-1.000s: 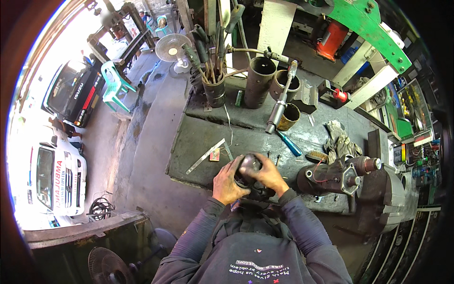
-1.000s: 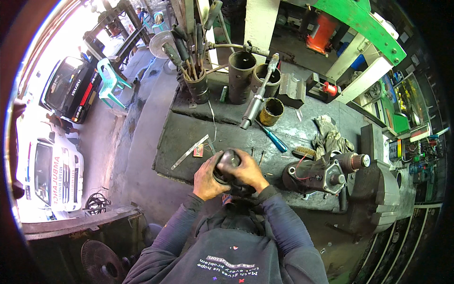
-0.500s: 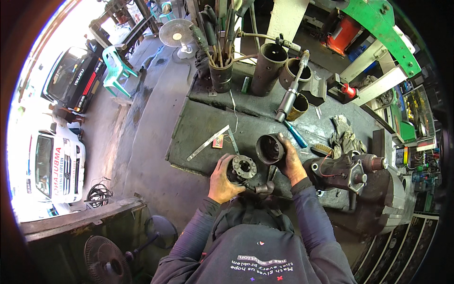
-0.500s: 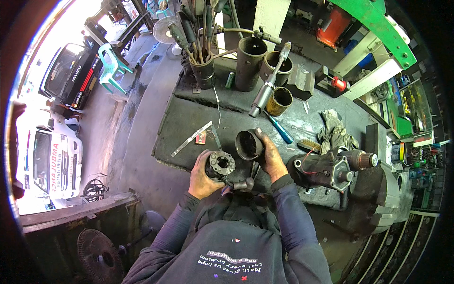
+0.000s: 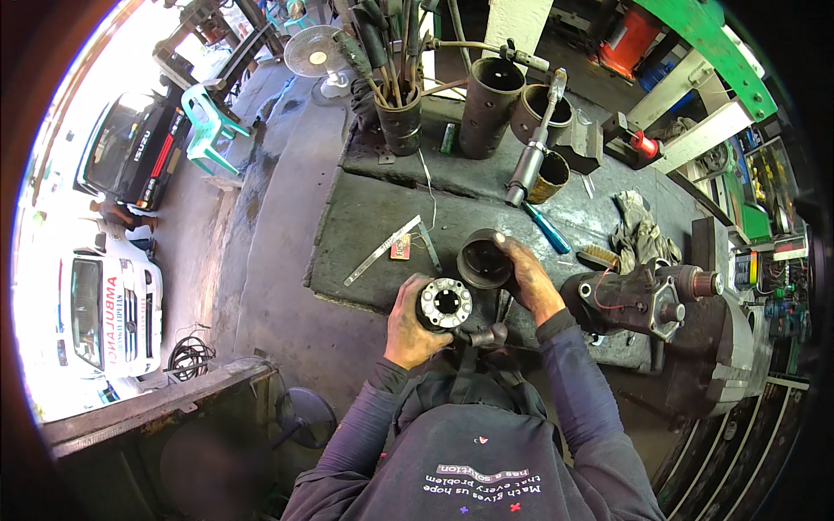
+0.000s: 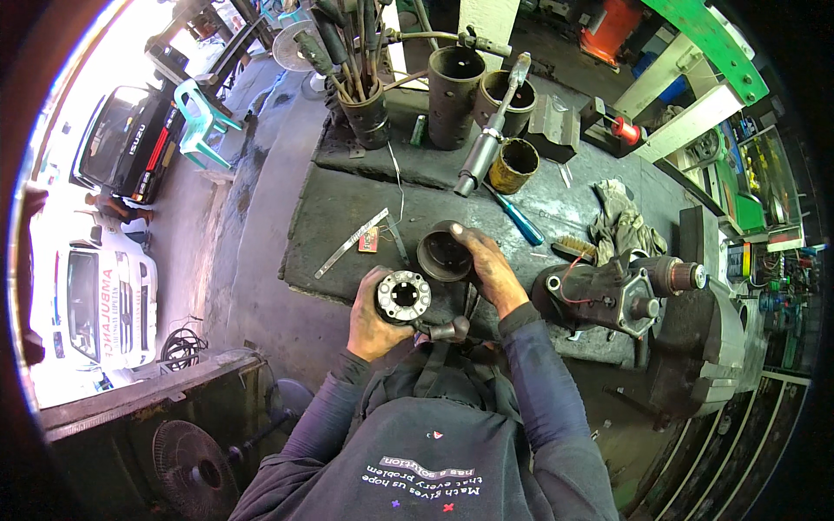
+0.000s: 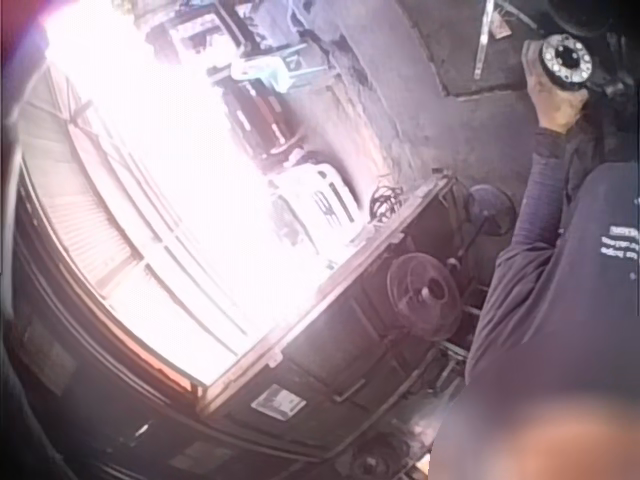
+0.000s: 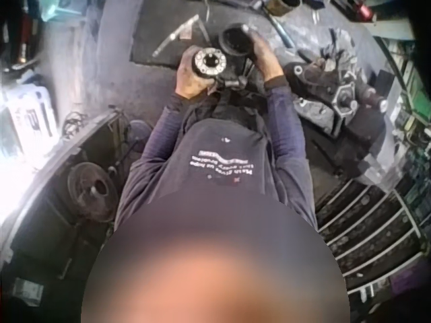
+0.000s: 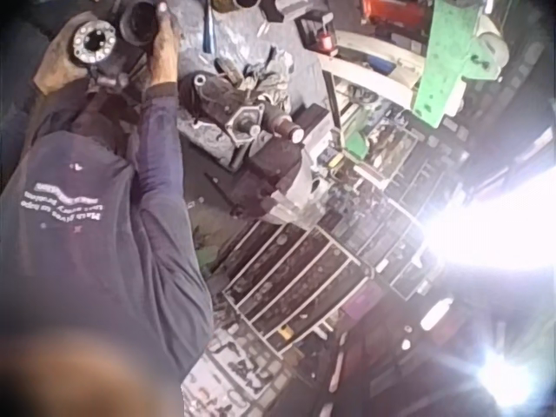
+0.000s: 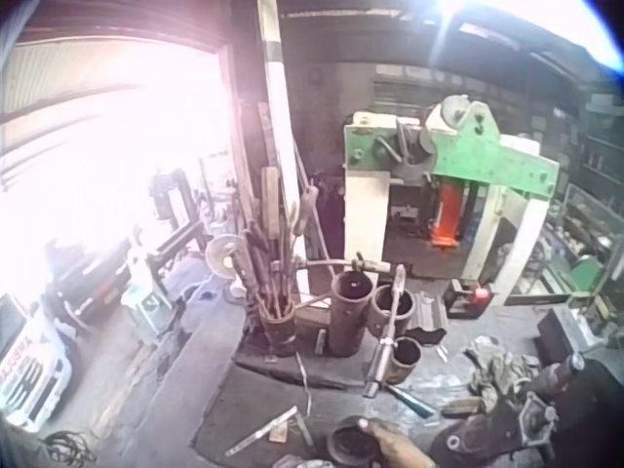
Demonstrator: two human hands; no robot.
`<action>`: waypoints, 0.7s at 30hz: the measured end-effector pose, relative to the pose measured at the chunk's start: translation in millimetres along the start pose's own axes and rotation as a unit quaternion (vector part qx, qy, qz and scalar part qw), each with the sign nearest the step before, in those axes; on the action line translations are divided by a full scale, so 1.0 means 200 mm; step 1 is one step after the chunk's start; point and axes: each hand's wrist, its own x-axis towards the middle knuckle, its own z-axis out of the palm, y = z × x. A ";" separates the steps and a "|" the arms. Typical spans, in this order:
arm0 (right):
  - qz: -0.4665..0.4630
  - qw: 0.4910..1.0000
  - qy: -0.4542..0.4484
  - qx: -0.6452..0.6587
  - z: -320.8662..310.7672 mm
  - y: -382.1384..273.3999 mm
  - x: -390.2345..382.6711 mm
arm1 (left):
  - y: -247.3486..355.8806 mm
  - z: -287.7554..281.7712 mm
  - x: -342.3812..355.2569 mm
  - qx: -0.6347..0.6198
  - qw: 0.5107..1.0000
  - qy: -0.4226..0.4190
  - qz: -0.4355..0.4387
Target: The person disassembles a cylindrical mechanical component on a workbench using a wrench and screwdriver. They remove bolts, separate the housing, and extract internal parts, then reassemble the unit by inserting components and tightening the bolts.
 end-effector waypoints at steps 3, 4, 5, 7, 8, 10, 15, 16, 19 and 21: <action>-0.009 0.947 0.138 -0.290 0.05 -0.05 0.08 | 0.01 -0.02 0.03 0.053 0.998 -0.031 -0.008; -0.045 0.932 0.105 -0.345 0.06 -0.08 0.10 | 0.02 -0.02 0.05 0.058 0.998 -0.035 -0.008; -0.049 0.920 0.107 -0.374 0.07 -0.10 0.12 | 0.02 -0.03 0.06 0.052 0.998 -0.036 -0.022; -0.039 0.883 0.126 -0.451 0.09 -0.14 0.15 | 0.02 -0.03 0.10 0.038 0.997 -0.037 -0.049; -0.080 0.855 0.146 -0.491 0.08 -0.16 0.15 | 0.02 -0.03 0.12 0.037 0.997 -0.040 -0.051; -0.185 0.803 0.197 -0.531 0.08 -0.17 0.12 | 0.02 -0.03 0.17 0.042 0.997 -0.044 -0.057; -0.341 0.796 0.093 -0.492 0.07 -0.16 0.01 | 0.01 -0.03 0.27 0.029 0.994 -0.075 -0.073; -0.236 0.884 0.006 -0.404 0.08 -0.16 0.00 | 0.01 -0.03 0.28 0.030 0.994 -0.076 -0.069; -0.177 0.910 -0.162 -0.337 0.10 -0.14 -0.03 | 0.03 -0.03 0.31 0.035 0.992 -0.093 -0.078; -0.172 0.915 -0.181 -0.317 0.11 -0.14 -0.04 | 0.04 -0.04 0.32 0.040 0.991 -0.101 -0.082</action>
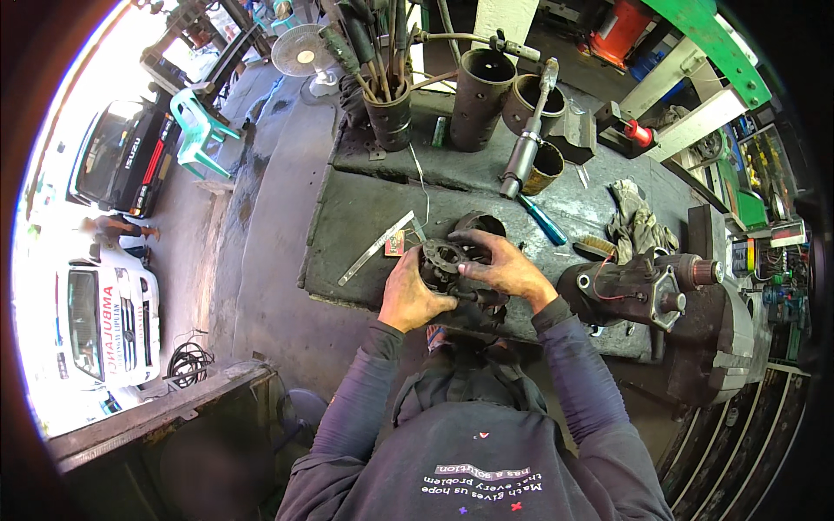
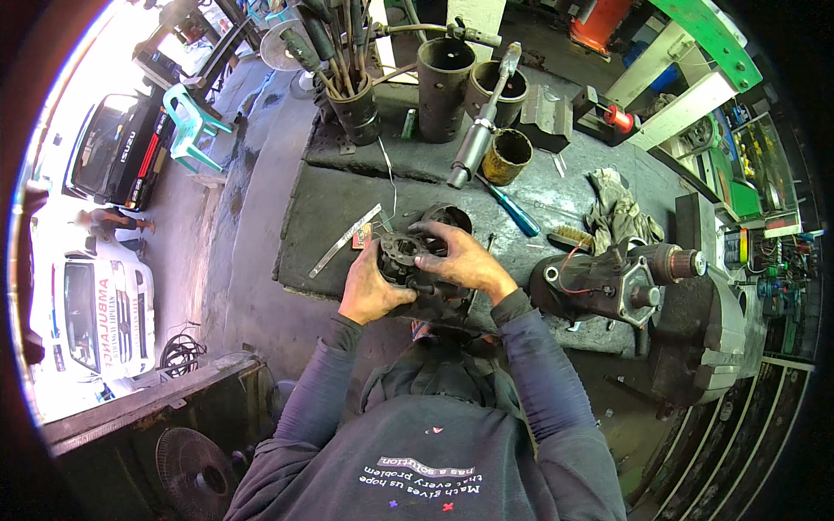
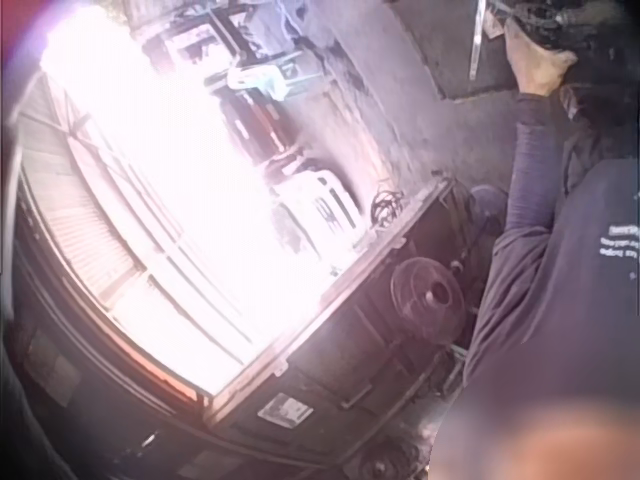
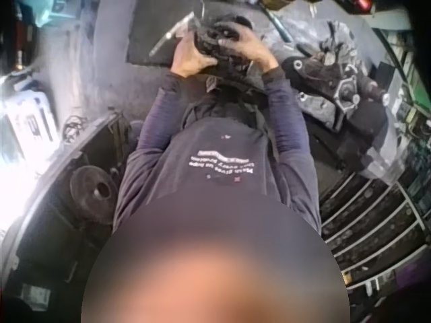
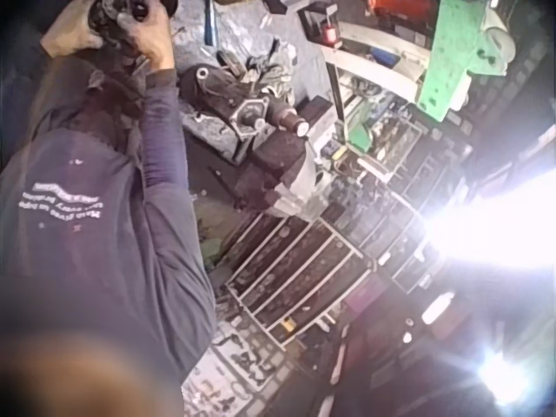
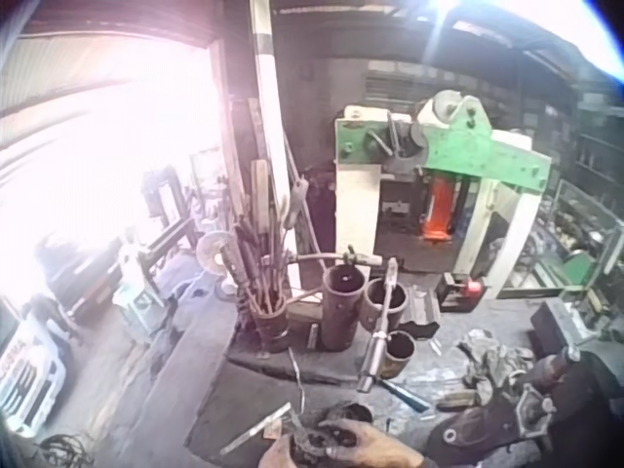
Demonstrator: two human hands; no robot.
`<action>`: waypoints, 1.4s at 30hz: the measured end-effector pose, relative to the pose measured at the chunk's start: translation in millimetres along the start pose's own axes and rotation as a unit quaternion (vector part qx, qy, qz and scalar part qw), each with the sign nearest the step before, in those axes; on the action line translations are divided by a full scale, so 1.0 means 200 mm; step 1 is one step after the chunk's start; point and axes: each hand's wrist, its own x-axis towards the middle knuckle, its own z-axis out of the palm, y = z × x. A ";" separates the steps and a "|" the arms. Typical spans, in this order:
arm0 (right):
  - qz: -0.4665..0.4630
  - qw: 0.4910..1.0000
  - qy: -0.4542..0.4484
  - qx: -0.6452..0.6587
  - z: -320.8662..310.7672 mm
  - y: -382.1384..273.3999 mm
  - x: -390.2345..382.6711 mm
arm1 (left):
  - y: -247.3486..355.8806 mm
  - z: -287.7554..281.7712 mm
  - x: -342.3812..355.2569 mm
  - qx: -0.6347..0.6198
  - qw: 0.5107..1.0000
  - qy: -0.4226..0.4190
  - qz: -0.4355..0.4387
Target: The person disassembles a cylindrical mechanical component on a workbench using a wrench and screwdriver. They remove bolts, separate the housing, and extract internal parts, then reassemble the unit by inserting components and tightening the bolts.
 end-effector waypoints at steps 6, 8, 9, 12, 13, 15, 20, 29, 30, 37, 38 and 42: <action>-0.004 1.000 0.002 0.021 0.01 0.05 -0.03 | 0.05 0.02 0.01 0.055 0.998 -0.002 0.001; 0.023 0.996 0.012 0.080 0.01 0.08 -0.06 | 0.09 0.04 0.00 0.109 0.994 0.016 -0.001; 0.041 0.993 0.014 0.112 0.01 0.10 -0.08 | 0.11 0.04 0.00 0.099 0.995 -0.014 -0.019; 0.051 0.979 0.017 0.195 0.02 0.16 -0.16 | 0.21 0.07 -0.04 0.179 0.983 -0.028 -0.034; 0.066 0.963 0.022 0.259 0.03 0.17 -0.19 | 0.24 0.07 -0.05 0.199 0.979 -0.029 -0.024; 0.087 0.951 0.037 0.293 0.04 0.18 -0.23 | 0.30 0.07 -0.07 0.226 0.974 -0.022 -0.008; 0.064 0.933 0.038 0.351 0.06 0.17 -0.31 | 0.39 0.06 -0.10 0.276 0.961 -0.026 0.024; 0.065 0.933 0.068 0.346 0.08 0.17 -0.36 | 0.40 0.09 -0.14 0.282 0.958 -0.021 0.049; 0.063 0.935 0.068 0.344 0.08 0.17 -0.37 | 0.40 0.09 -0.14 0.278 0.959 -0.019 0.051; 0.098 0.911 0.081 0.392 0.07 0.10 -0.38 | 0.30 0.11 -0.14 0.193 0.978 0.018 0.076; 0.082 0.930 0.096 0.344 0.07 0.08 -0.38 | 0.28 0.11 -0.13 0.177 0.981 0.015 0.075; 0.006 0.987 0.135 0.092 0.10 0.03 -0.35 | 0.19 0.13 -0.11 0.093 0.992 0.014 0.082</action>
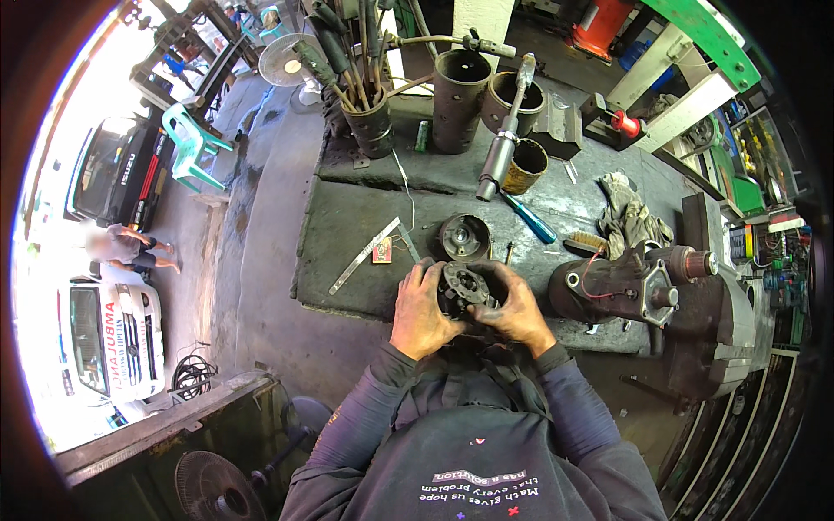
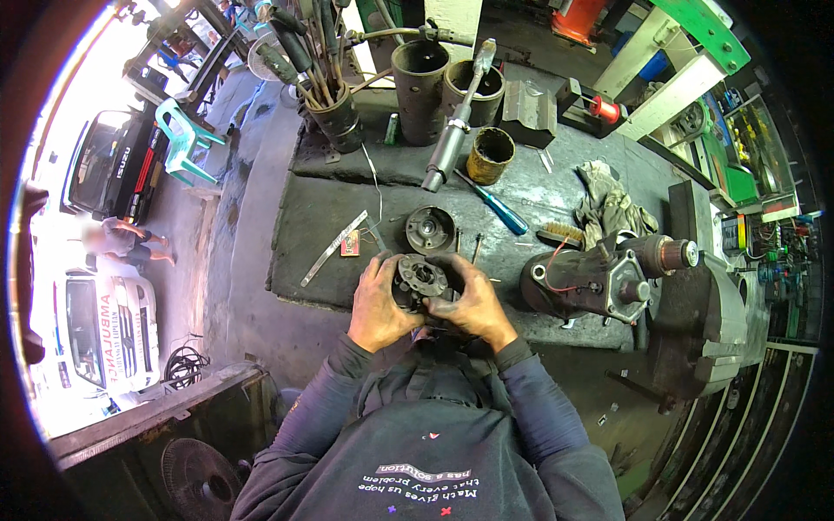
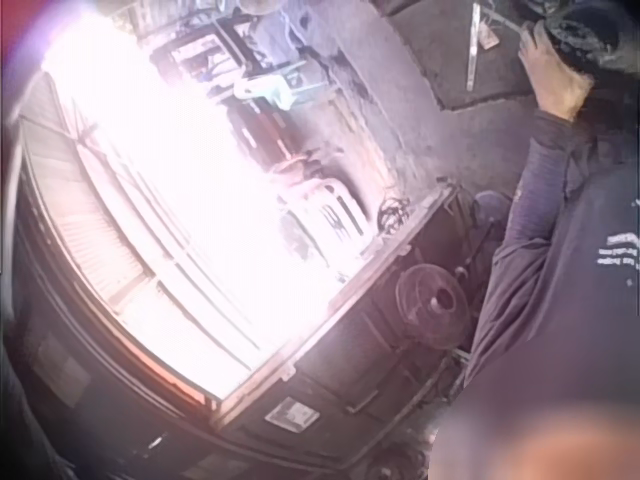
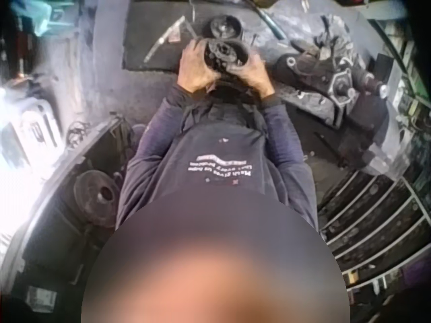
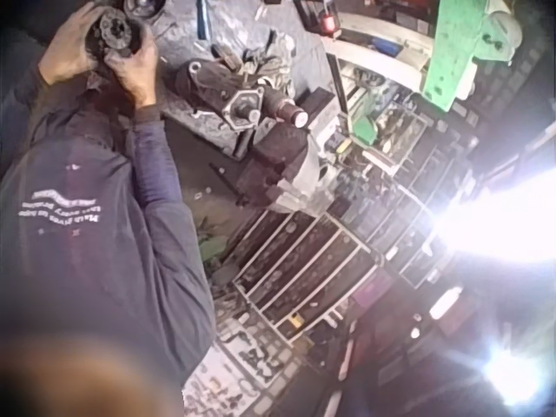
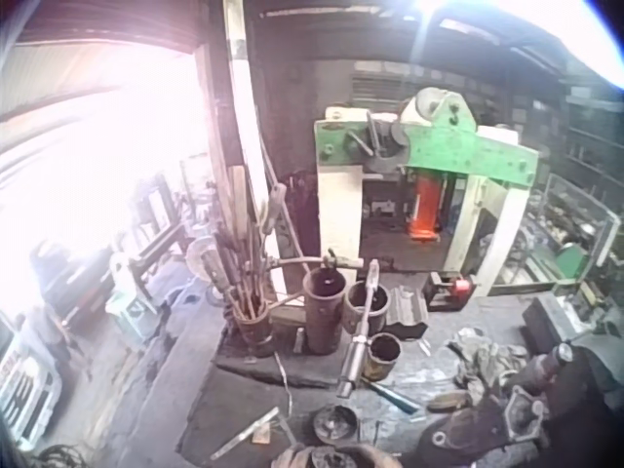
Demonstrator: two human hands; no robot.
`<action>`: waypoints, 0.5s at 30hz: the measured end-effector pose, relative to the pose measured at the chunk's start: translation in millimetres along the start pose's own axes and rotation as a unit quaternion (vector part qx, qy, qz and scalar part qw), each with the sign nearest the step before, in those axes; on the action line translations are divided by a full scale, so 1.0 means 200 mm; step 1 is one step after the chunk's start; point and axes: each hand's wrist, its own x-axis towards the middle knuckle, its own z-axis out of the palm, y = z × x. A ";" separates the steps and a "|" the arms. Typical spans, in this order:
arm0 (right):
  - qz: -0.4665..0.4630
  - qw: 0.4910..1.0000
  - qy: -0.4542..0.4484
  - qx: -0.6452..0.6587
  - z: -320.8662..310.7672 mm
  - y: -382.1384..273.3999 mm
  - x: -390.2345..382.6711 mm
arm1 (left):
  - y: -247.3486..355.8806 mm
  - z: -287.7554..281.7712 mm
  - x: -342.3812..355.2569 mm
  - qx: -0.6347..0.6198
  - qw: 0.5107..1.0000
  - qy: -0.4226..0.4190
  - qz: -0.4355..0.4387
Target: The person disassembles a cylindrical mechanical component on a workbench using a wrench and screwdriver. They remove bolts, separate the housing, and extract internal parts, then reassemble the unit by inserting components and tightening the bolts.
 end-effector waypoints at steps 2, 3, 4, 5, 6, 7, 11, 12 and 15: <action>-0.046 0.990 0.031 -0.128 0.04 -0.01 -0.01 | -0.04 0.03 0.01 -0.056 0.998 0.014 0.016; -0.058 0.984 0.049 -0.162 0.06 -0.01 -0.01 | -0.05 0.04 0.01 -0.057 0.998 0.013 0.038; -0.068 0.971 0.055 -0.221 0.08 -0.01 -0.02 | -0.06 0.05 0.00 -0.054 0.997 0.023 0.050; -0.069 0.969 0.058 -0.230 0.10 -0.01 -0.02 | -0.07 0.06 -0.01 -0.062 0.996 0.036 0.052; -0.072 0.967 0.056 -0.237 0.12 0.00 -0.03 | -0.08 0.07 -0.01 -0.073 0.996 0.042 0.036; -0.077 0.963 0.049 -0.253 0.13 0.00 -0.03 | -0.09 0.07 -0.02 -0.085 0.995 0.038 0.022; -0.103 0.943 0.032 -0.315 0.19 0.01 -0.03 | -0.11 0.04 -0.07 -0.114 0.992 0.026 0.038; -0.094 0.938 0.026 -0.333 0.20 0.01 -0.03 | -0.11 0.02 -0.07 -0.138 0.990 0.013 0.029; -0.120 0.920 0.036 -0.372 0.23 0.00 -0.02 | -0.11 0.00 -0.08 -0.207 0.978 0.006 0.000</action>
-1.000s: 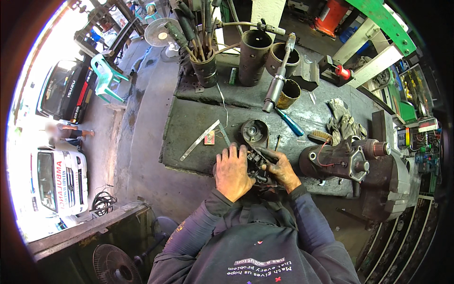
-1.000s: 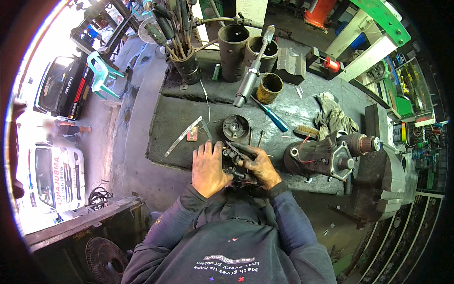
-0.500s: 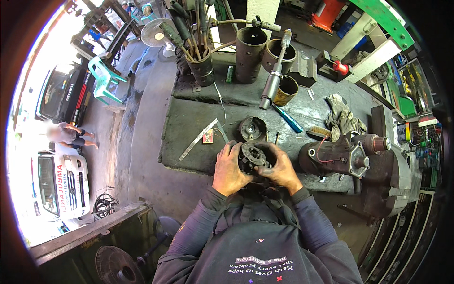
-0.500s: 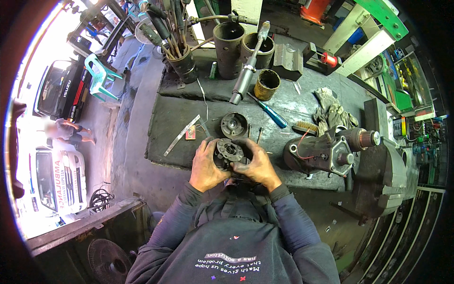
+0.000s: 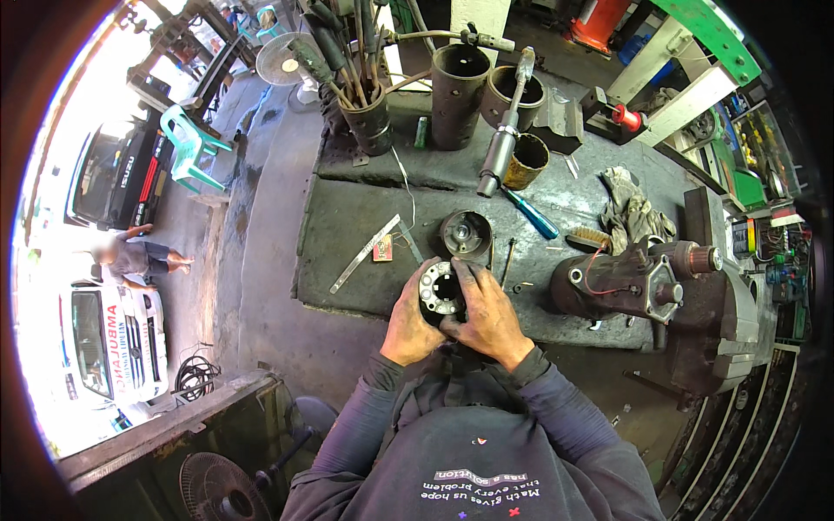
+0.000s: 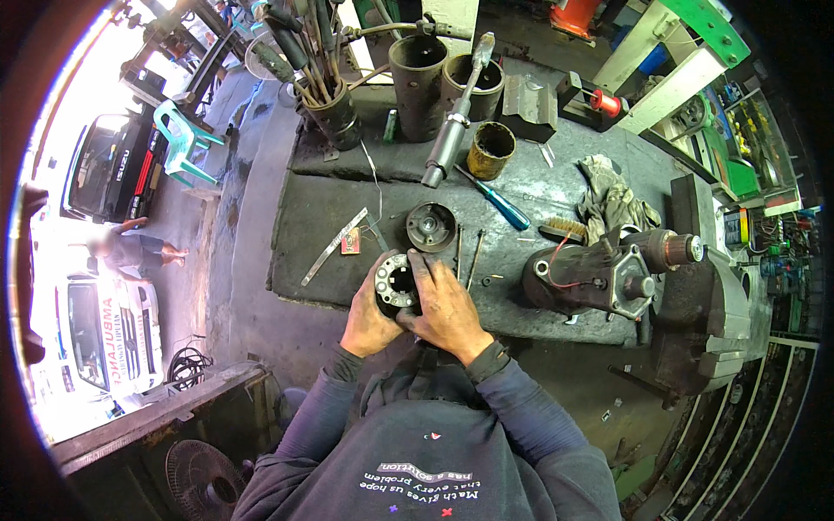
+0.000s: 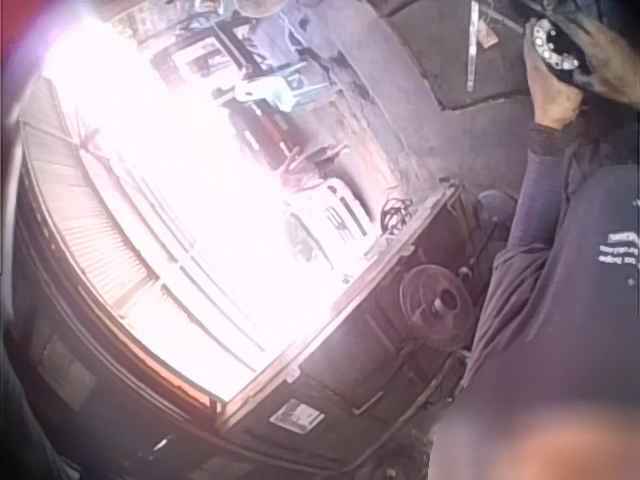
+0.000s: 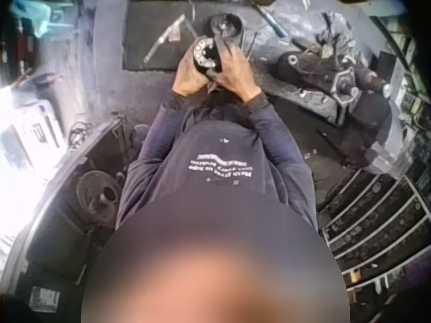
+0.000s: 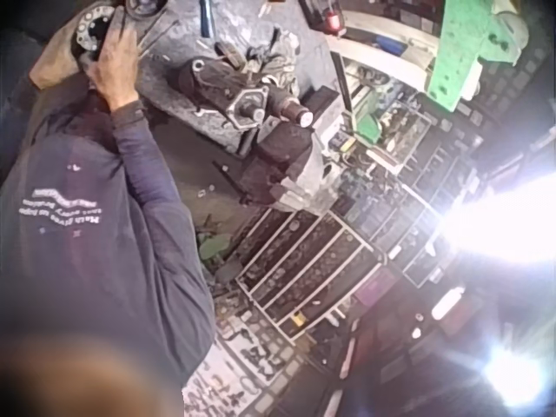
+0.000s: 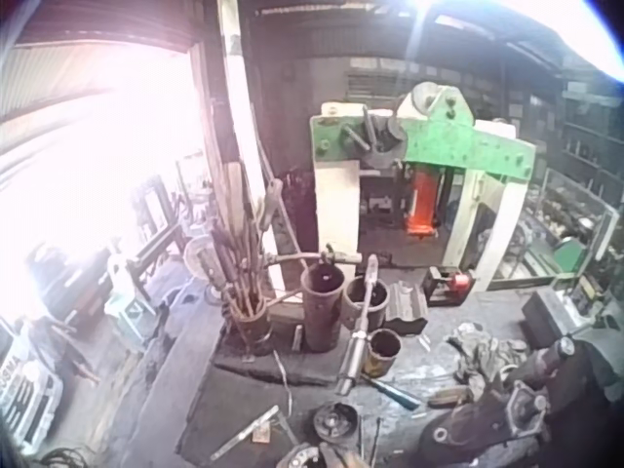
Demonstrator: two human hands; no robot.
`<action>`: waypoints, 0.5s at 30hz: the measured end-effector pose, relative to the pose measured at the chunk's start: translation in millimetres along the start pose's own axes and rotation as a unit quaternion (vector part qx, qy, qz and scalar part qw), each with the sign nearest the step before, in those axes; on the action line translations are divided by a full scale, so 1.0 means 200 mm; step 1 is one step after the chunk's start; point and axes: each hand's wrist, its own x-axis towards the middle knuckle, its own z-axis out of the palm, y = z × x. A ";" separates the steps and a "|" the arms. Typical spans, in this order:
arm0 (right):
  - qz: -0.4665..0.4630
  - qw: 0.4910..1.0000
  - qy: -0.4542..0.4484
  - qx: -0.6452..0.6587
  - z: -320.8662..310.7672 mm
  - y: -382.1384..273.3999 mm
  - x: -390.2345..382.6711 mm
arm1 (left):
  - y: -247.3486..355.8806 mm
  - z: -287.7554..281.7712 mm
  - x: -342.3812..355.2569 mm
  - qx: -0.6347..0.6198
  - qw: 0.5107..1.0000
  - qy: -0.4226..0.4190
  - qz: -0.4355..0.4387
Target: The person disassembles a cylindrical mechanical component on a workbench using a wrench and screwdriver. They remove bolts, separate the housing, and extract internal parts, then reassemble the unit by inserting components and tightening the bolts.
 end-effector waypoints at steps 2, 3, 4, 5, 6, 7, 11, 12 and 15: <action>-0.005 1.000 0.003 -0.014 0.01 -0.02 0.00 | 0.01 -0.01 -0.01 0.001 1.000 0.007 -0.019; -0.010 1.000 0.009 -0.021 0.02 -0.03 0.00 | 0.01 -0.01 -0.01 -0.002 0.999 0.011 -0.030; -0.016 0.999 0.016 -0.027 0.02 -0.04 0.00 | 0.01 0.00 -0.02 -0.007 0.999 0.014 -0.032; -0.015 0.999 0.018 -0.027 0.03 -0.04 0.00 | 0.01 0.00 -0.02 -0.012 0.999 0.018 -0.034; -0.014 0.999 0.019 -0.026 0.03 -0.05 0.00 | 0.01 0.00 -0.03 -0.018 0.999 0.023 -0.037; -0.007 0.999 0.023 -0.021 0.04 -0.05 0.00 | 0.01 0.01 -0.03 -0.019 0.999 0.018 -0.044; 0.009 1.000 -0.004 -0.017 0.02 -0.04 0.01 | 0.01 0.02 -0.03 -0.021 0.999 0.009 -0.048; -0.003 1.000 0.000 -0.010 0.01 -0.03 0.01 | 0.00 0.01 -0.03 -0.023 0.999 0.009 -0.043; -0.014 0.998 -0.008 0.053 -0.05 0.01 0.00 | 0.00 -0.04 -0.01 -0.062 0.997 -0.020 -0.037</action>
